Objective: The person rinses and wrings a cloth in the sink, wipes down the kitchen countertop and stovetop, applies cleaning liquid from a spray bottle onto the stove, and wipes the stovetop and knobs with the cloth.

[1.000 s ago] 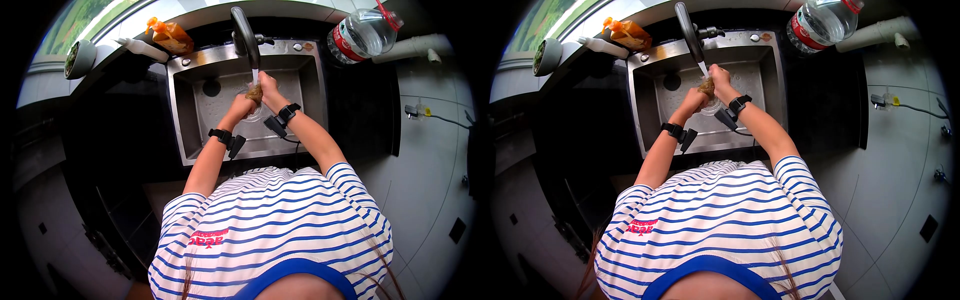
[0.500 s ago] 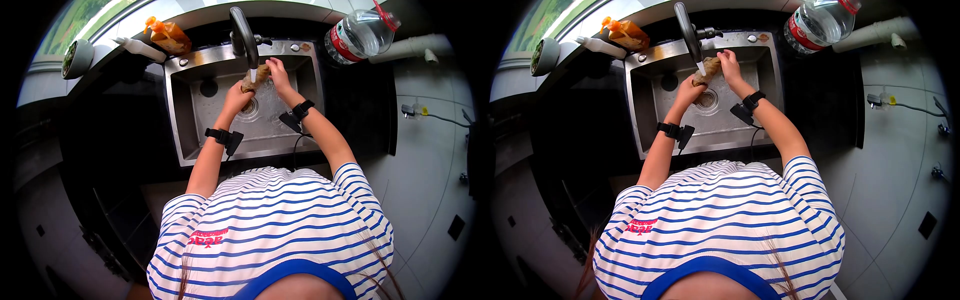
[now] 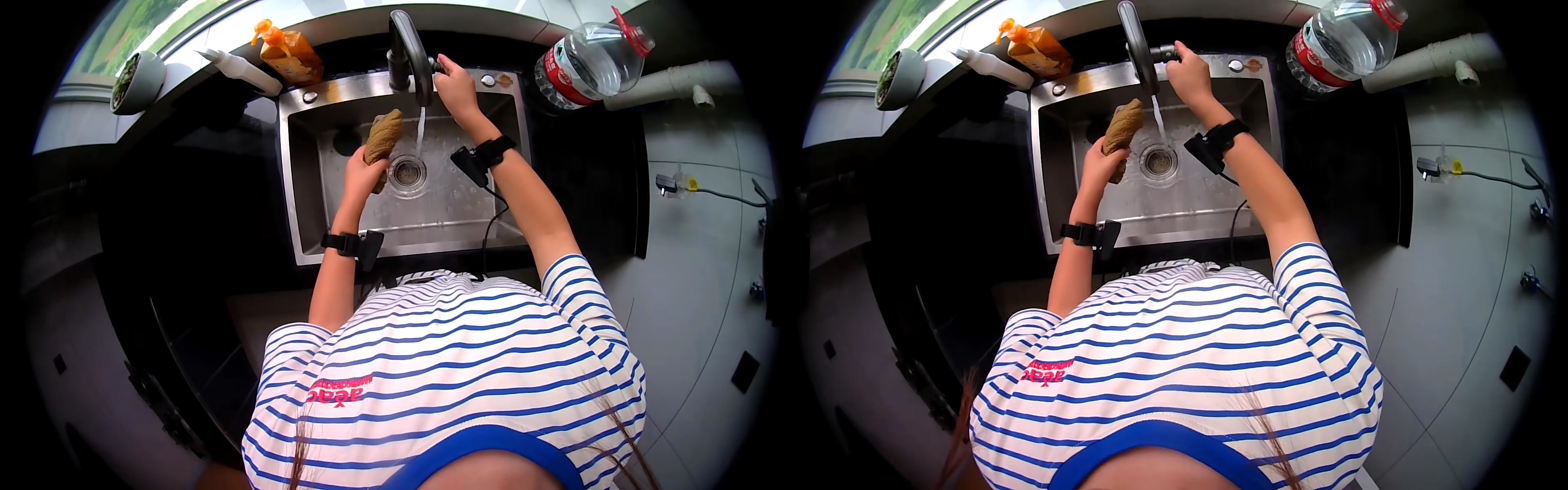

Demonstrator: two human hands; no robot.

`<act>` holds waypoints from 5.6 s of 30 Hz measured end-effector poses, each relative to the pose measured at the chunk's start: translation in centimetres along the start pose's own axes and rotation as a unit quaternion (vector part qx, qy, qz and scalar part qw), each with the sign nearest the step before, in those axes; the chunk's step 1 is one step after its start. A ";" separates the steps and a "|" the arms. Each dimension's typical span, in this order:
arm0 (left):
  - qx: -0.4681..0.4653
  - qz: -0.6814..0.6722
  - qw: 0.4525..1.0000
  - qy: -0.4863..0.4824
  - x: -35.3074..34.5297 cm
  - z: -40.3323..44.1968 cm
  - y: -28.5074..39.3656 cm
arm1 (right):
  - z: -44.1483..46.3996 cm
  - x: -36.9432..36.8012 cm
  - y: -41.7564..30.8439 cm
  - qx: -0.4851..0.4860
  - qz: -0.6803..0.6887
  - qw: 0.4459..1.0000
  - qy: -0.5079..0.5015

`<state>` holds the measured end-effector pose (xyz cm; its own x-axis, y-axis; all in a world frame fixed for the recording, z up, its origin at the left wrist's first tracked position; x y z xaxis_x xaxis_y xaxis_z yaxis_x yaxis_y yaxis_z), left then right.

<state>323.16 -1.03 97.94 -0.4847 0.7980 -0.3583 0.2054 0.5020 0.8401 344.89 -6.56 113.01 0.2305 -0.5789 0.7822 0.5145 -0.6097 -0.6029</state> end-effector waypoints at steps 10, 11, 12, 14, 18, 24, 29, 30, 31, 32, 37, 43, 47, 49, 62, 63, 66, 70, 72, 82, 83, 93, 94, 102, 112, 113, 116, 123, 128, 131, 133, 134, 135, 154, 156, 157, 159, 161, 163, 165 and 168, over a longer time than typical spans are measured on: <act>-0.063 0.170 0.981 0.072 3.7 -8.1 -0.4 | -15.0 -2.6 -2.2 -0.262 0.224 0.937 -0.051; -0.044 0.185 0.980 0.054 3.6 -9.1 -0.3 | -17.7 -3.8 -2.3 -0.317 0.262 0.910 -0.054; -0.046 0.183 0.980 0.055 3.5 -9.7 -0.6 | -19.0 -4.4 -2.8 -0.316 0.261 0.911 -0.054; -0.184 0.177 0.966 0.036 2.4 -10.9 0.6 | -21.8 -6.4 -2.6 -0.429 0.342 0.831 -0.085; -0.240 0.260 0.935 0.021 -0.1 -12.8 0.8 | -23.5 -7.5 0.1 -0.434 0.414 0.798 -0.063; -0.171 0.256 0.950 0.053 -0.9 -13.0 -0.7 | -23.6 -8.0 2.2 -0.362 0.418 0.832 0.040; -0.026 0.210 0.976 -0.050 -0.8 -11.5 -2.6 | -22.6 -7.0 0.2 -0.236 0.310 0.920 0.051; -0.006 0.144 0.985 -0.093 -1.4 -10.5 -4.7 | -22.7 -7.1 0.3 -0.237 0.310 0.919 0.051; 0.014 0.077 0.988 -0.135 -1.8 -10.1 -5.4 | -22.2 -7.2 0.0 -0.194 0.270 0.943 0.027; 0.015 0.077 0.988 -0.135 -1.6 -9.5 -6.0 | -21.8 -7.3 -0.3 -0.150 0.228 0.962 0.003; 0.146 -0.152 0.946 -0.248 -2.3 -10.3 -6.5 | -20.9 -7.9 -1.3 -0.138 0.268 0.953 -0.035; 0.164 -0.287 0.881 -0.339 -2.9 -11.8 -6.0 | -21.1 -8.7 -3.7 -0.177 0.423 0.882 -0.112; 0.145 -0.295 0.854 -0.404 -3.6 -12.2 -5.4 | -21.1 -8.7 -4.4 -0.185 0.470 0.838 -0.207; 0.130 -0.264 0.874 -0.386 -3.9 -11.8 -5.1 | -20.5 -8.3 -4.0 -0.187 0.439 0.859 -0.183; -0.310 0.470 0.822 0.084 -0.9 -12.6 -0.3 | -24.2 -8.3 4.6 -0.470 0.433 0.763 0.096; -0.268 0.446 0.848 0.100 -0.5 -11.3 -2.1 | -24.8 -8.7 4.4 -0.469 0.433 0.763 0.097; -0.173 0.451 0.872 0.078 0.0 -10.5 -2.3 | -24.2 -7.9 2.6 -0.294 0.314 0.895 0.118; -0.104 0.412 0.905 0.011 -0.5 -11.7 -1.8 | -22.6 -7.0 -1.7 -0.203 0.180 0.962 0.028; -0.084 0.342 0.936 -0.008 -1.0 -11.4 -2.9 | -22.1 -7.1 -3.0 -0.194 0.118 0.974 -0.027; -0.038 0.092 0.982 -0.163 -0.4 -10.0 -2.5 | -20.4 -8.1 -3.3 -0.275 0.423 0.863 0.035; -0.038 0.091 0.982 -0.162 -0.5 -10.0 -2.3 | -20.3 -8.3 -3.0 -0.296 0.448 0.843 0.021; 0.065 -0.166 0.958 -0.225 7.7 -19.2 -7.5 | -29.4 -15.6 -10.0 -0.333 0.481 0.810 -0.034; 0.072 -0.192 0.951 -0.231 9.1 -20.8 -8.8 | -31.2 -16.7 -11.2 -0.331 0.479 0.812 -0.038; 0.038 0.020 0.988 -0.147 11.2 -26.9 -12.5 | -39.2 -16.4 -10.5 -0.293 0.466 0.832 -0.069; -0.037 0.045 0.996 0.060 27.0 -40.5 -17.5 | -52.8 -25.0 -13.9 -0.209 0.147 0.919 -0.300; -0.061 0.141 0.984 0.084 27.9 -42.2 -16.8 | -53.2 -25.3 -14.6 -0.168 0.106 0.909 -0.367; -0.070 0.350 0.922 0.149 31.7 -47.2 -15.9 | -55.4 -26.8 -19.4 -0.147 0.111 0.869 -0.460; -0.075 0.301 0.927 0.209 49.5 -58.6 -22.0 | -65.1 -41.3 -34.9 0.057 0.016 0.849 -0.525; 0.046 0.309 0.911 0.268 69.6 -70.9 -30.0 | -77.6 -58.4 -49.7 0.238 0.065 0.774 -0.583; 0.072 0.227 0.905 0.353 81.0 -79.0 -35.8 | -87.5 -68.5 -56.3 0.430 0.073 0.676 -0.594; 0.062 0.171 0.918 0.352 87.5 -83.2 -38.4 | -92.9 -74.0 -60.7 0.484 0.082 0.632 -0.599; 0.045 0.119 0.932 0.338 90.2 -85.0 -39.5 | -95.8 -76.1 -62.8 0.514 0.094 0.587 -0.618; 0.053 0.119 0.930 0.344 92.7 -86.6 -40.6 | -98.6 -78.0 -64.9 0.542 0.107 0.542 -0.633; -0.057 0.085 0.877 0.470 144.7 -88.9 -47.4 | -105.3 -131.7 -83.9 0.325 0.179 0.589 -0.718; -0.063 0.127 0.872 0.469 150.2 -87.3 -46.4 | -104.6 -138.6 -85.6 0.323 0.084 0.575 -0.747; -0.069 0.129 0.869 0.473 153.0 -86.8 -46.4 | -104.7 -141.6 -86.8 0.354 0.093 0.581 -0.727; -0.110 0.153 0.855 0.483 158.3 -86.2 -45.7 | -105.2 -147.4 -89.1 0.348 0.120 0.578 -0.729; -0.128 0.151 0.857 0.476 163.6 -85.3 -45.7 | -105.2 -152.7 -90.9 0.360 0.139 0.578 -0.719; -0.161 0.152 0.850 0.478 167.9 -85.4 -46.0 | -106.2 -156.7 -92.0 0.367 0.127 0.587 -0.710; -0.176 0.122 0.850 0.481 172.5 -85.8 -48.0 | -107.4 -161.1 -91.8 0.320 0.097 0.587 -0.737; -0.187 0.074 0.855 0.478 180.6 -86.2 -51.0 | -109.1 -168.2 -91.0 0.167 0.054 0.595 -0.784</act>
<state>151.91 88.70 25.47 -0.9871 0.1158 0.1108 0.1260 0.1342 0.9829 169.19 87.21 19.14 0.6298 0.7722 0.0836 0.5019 -0.3225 -0.8026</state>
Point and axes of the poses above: each hand's wrist, its own z-axis towards the middle knuckle, its own x-axis out of the back of the hand, y = z × x, the point moved 7 cm from there along z, towards the middle knuckle, and after that the axes turned 4 degrees about x, right-handed, at the moved point
